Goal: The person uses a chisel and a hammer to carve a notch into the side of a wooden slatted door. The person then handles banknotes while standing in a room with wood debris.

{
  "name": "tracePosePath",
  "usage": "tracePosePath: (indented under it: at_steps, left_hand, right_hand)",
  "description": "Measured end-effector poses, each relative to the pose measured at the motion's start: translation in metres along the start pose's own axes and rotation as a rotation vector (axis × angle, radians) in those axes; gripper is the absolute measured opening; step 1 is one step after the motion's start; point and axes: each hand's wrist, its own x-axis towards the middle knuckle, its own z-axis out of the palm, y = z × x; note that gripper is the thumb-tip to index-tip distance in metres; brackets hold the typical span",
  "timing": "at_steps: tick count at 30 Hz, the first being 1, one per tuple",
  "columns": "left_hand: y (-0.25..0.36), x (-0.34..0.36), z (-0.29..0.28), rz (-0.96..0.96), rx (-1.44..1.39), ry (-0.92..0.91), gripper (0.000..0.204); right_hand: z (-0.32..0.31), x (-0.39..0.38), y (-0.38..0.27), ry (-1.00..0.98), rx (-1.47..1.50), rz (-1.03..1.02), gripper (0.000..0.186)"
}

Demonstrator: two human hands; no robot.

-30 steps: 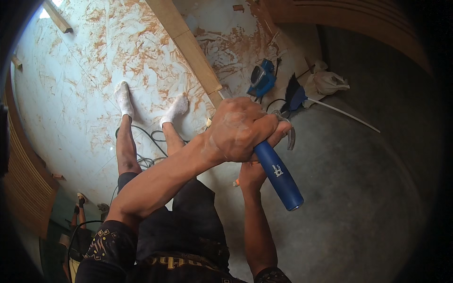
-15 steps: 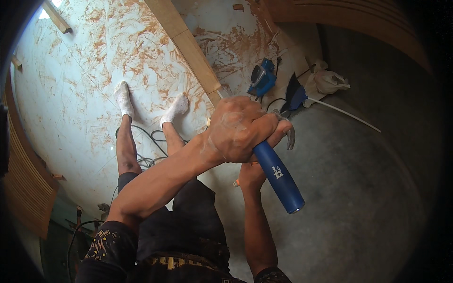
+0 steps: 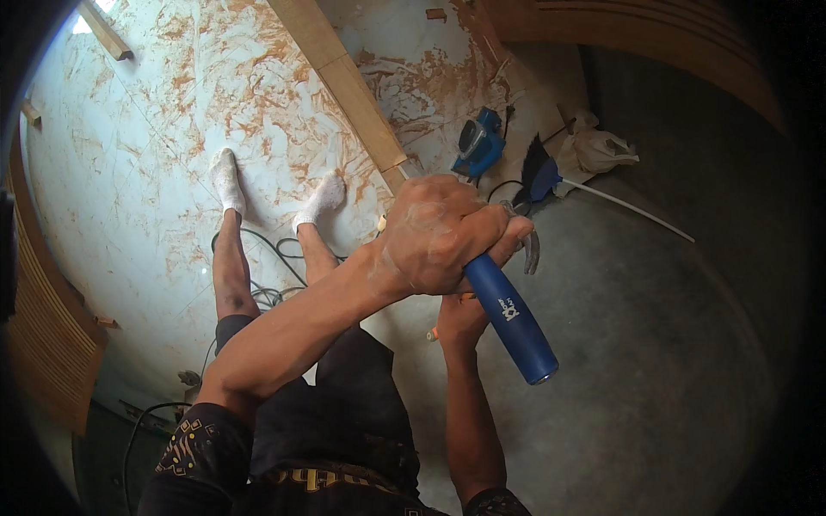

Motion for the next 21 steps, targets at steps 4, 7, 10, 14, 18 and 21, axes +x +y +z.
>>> tracePosePath:
  at_steps: [4,7,10,14,18,21]
  left_hand:
    - [-0.001,0.004,0.0,-0.021,0.003,0.017,0.045]
    - [0.001,0.009,0.004,-0.052,0.001,0.038,0.046]
    - [0.0,0.009,0.001,-0.037,0.007,0.043,0.046]
    - [0.001,0.008,-0.003,-0.042,0.034,0.027,0.046]
    - [0.001,0.008,-0.004,-0.045,0.029,0.032,0.046]
    - [0.003,0.01,-0.004,-0.07,0.023,0.017,0.046]
  right_hand:
    - [-0.001,0.002,0.0,0.028,-0.013,-0.095,0.046]
    - [-0.009,0.004,0.004,0.05,-0.059,-0.135,0.042]
    - [-0.036,0.0,-0.004,0.047,0.393,0.054,0.029]
    - [-0.12,-0.024,-0.074,0.125,0.654,0.0,0.027]
    - [-0.173,-0.032,-0.137,0.186,0.989,-0.418,0.026]
    - [-0.177,-0.043,-0.146,0.209,0.79,-0.508,0.041]
